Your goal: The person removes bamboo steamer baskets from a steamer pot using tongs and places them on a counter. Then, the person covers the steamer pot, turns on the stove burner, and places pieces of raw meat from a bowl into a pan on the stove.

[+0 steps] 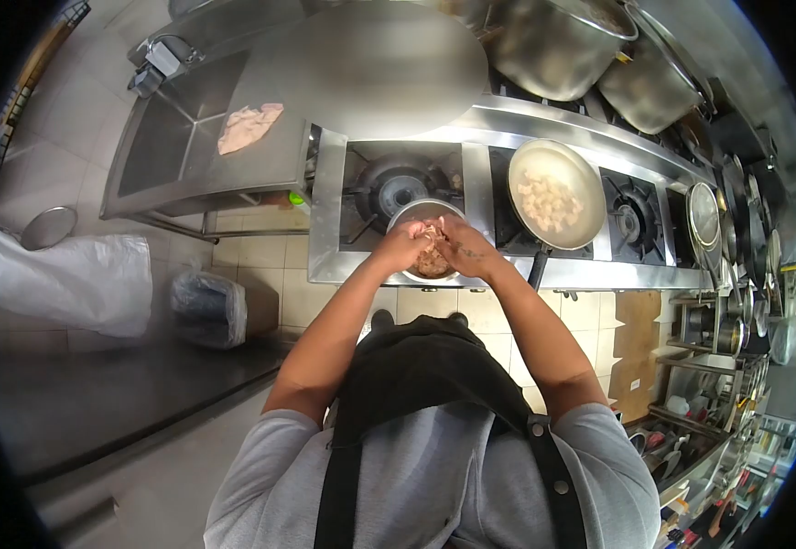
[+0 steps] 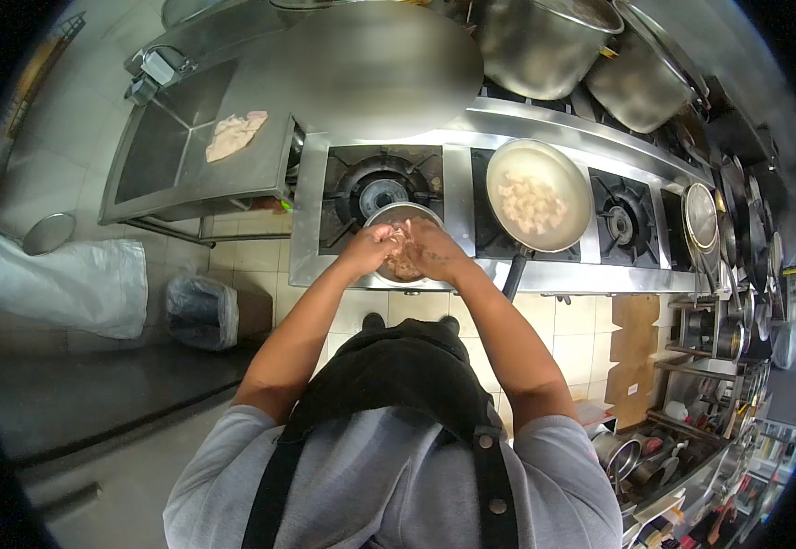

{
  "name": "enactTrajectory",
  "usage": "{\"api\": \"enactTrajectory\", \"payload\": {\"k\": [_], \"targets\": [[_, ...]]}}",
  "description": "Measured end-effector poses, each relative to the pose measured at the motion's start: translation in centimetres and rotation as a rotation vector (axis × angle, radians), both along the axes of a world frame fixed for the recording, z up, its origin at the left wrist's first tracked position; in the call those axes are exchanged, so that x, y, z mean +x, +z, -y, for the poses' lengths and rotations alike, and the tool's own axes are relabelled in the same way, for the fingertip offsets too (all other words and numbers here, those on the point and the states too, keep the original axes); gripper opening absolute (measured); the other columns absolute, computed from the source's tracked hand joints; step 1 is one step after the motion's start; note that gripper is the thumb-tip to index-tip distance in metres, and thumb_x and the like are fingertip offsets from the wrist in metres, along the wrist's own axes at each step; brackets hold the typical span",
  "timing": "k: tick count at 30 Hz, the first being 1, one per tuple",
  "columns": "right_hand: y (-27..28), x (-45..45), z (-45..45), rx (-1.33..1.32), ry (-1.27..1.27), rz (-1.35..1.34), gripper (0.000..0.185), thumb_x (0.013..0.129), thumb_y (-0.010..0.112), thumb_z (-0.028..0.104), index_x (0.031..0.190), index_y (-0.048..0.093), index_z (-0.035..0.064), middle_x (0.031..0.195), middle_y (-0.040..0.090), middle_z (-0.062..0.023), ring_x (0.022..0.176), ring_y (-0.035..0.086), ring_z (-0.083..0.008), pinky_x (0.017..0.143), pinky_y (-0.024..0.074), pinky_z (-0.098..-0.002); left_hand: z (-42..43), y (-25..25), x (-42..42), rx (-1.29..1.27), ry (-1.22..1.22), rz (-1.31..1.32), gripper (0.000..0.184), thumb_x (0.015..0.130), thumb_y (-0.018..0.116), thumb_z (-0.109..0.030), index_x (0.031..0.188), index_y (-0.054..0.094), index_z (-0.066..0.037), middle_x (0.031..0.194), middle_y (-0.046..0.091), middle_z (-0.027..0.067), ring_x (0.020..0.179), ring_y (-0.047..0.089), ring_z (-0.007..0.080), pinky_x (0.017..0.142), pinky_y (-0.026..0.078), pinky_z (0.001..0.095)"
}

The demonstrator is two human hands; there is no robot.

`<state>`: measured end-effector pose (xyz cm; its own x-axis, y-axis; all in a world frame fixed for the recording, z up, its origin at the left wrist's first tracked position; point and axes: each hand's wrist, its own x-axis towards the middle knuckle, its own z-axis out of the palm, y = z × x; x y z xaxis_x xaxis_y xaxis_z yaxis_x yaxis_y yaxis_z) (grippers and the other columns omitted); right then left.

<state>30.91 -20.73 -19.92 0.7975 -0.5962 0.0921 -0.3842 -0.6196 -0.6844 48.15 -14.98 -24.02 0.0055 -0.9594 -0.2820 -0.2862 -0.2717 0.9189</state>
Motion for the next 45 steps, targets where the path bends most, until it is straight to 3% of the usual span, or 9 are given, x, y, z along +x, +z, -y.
{"api": "enactTrajectory", "payload": {"k": [9,11,17,20,23,30,32,38,45], "targets": [[-3.5,-0.3,0.1,-0.193,0.061,-0.197,0.023,0.083,0.051,0.015,0.097,0.052,-0.0041,0.097,0.055,-0.0227,0.098,0.051,-0.0387,0.086,0.0427,-0.0434,-0.4,0.4,-0.3,-0.072,-0.18,0.17,0.02,0.084,0.051,-0.017,0.084,0.059,0.0,0.069,0.058,0.0069,0.065,0.052,0.0133,0.061,0.043,0.0311],[-3.6,-0.5,-0.1,-0.229,0.049,-0.172,0.023,0.083,0.051,0.016,0.096,0.054,-0.0029,0.097,0.056,-0.0223,0.098,0.051,-0.0385,0.086,0.0429,-0.0436,-0.6,0.3,-0.4,-0.09,-0.161,0.241,0.026,0.081,0.057,-0.024,0.087,0.059,0.001,0.076,0.06,0.0201,0.071,0.06,0.0242,0.065,0.046,0.0376],[-1.9,-0.4,-0.3,-0.044,0.033,-0.061,0.029,0.081,0.055,0.021,0.102,0.056,0.0031,0.1,0.058,-0.021,0.101,0.053,-0.0371,0.085,0.0444,-0.0433,-0.9,1.1,-0.3,-0.086,-0.084,0.123,0.02,0.086,0.051,-0.018,0.085,0.058,0.001,0.067,0.057,0.0065,0.061,0.054,0.014,0.056,0.043,0.0312],[-1.0,-0.1,-0.5,0.008,-0.013,-0.271,0.033,0.079,0.057,0.022,0.107,0.055,0.0046,0.102,0.058,-0.0206,0.101,0.054,-0.0381,0.085,0.0449,-0.043,-0.2,-1.4,0.1,0.014,-0.093,0.053,0.019,0.088,0.05,-0.018,0.084,0.056,0.0,0.066,0.055,0.0036,0.058,0.052,0.0123,0.053,0.042,0.0292],[-1.6,-0.4,-1.0,0.025,-0.047,-0.034,0.031,0.079,0.059,0.019,0.106,0.055,0.0044,0.099,0.058,-0.019,0.094,0.057,-0.0359,0.082,0.0461,-0.0397,-0.6,0.8,0.1,-0.045,-0.133,0.015,0.019,0.09,0.05,-0.018,0.083,0.055,-0.001,0.065,0.054,0.0021,0.058,0.05,0.011,0.052,0.041,0.0275],[-4.5,-1.1,-0.8,0.272,-0.109,0.236,0.03,0.081,0.058,0.015,0.108,0.054,0.002,0.102,0.058,-0.0212,0.099,0.055,-0.0385,0.087,0.0439,-0.0431,-1.0,0.8,-0.5,-0.098,-0.197,0.151,0.019,0.09,0.048,-0.016,0.083,0.054,0.0,0.07,0.056,0.0067,0.063,0.052,0.0132,0.058,0.044,0.0318],[-4.3,-1.0,-0.8,0.321,-0.115,0.27,0.028,0.081,0.057,0.013,0.107,0.054,0.0019,0.101,0.058,-0.0211,0.098,0.055,-0.0385,0.086,0.0439,-0.0431,-1.1,-0.3,-0.5,-0.309,-0.161,0.215,0.019,0.09,0.049,-0.016,0.089,0.055,0.002,0.078,0.061,0.0161,0.07,0.058,0.0234,0.066,0.046,0.0373],[-2.7,-0.9,-0.5,-0.165,0.066,0.011,0.021,0.087,0.052,0.019,0.09,0.059,-0.0006,0.093,0.058,-0.0221,0.091,0.054,-0.0382,0.08,0.0446,-0.0432,-1.0,1.1,-0.7,-0.21,-0.188,0.383,0.024,0.088,0.047,-0.019,0.094,0.056,0.002,0.088,0.06,0.0262,0.085,0.058,0.0418,0.073,0.046,0.0434],[-2.7,-0.7,-0.5,-0.205,0.0,-0.136,0.026,0.083,0.054,0.024,0.093,0.06,0.0006,0.096,0.062,-0.0201,0.095,0.056,-0.0354,0.081,0.0462,-0.0437,-1.2,1.6,-0.6,-0.103,-0.207,0.472,0.028,0.084,0.05,-0.028,0.096,0.06,-0.005,0.093,0.063,0.0207,0.088,0.06,0.0384,0.075,0.047,0.0461]]}}
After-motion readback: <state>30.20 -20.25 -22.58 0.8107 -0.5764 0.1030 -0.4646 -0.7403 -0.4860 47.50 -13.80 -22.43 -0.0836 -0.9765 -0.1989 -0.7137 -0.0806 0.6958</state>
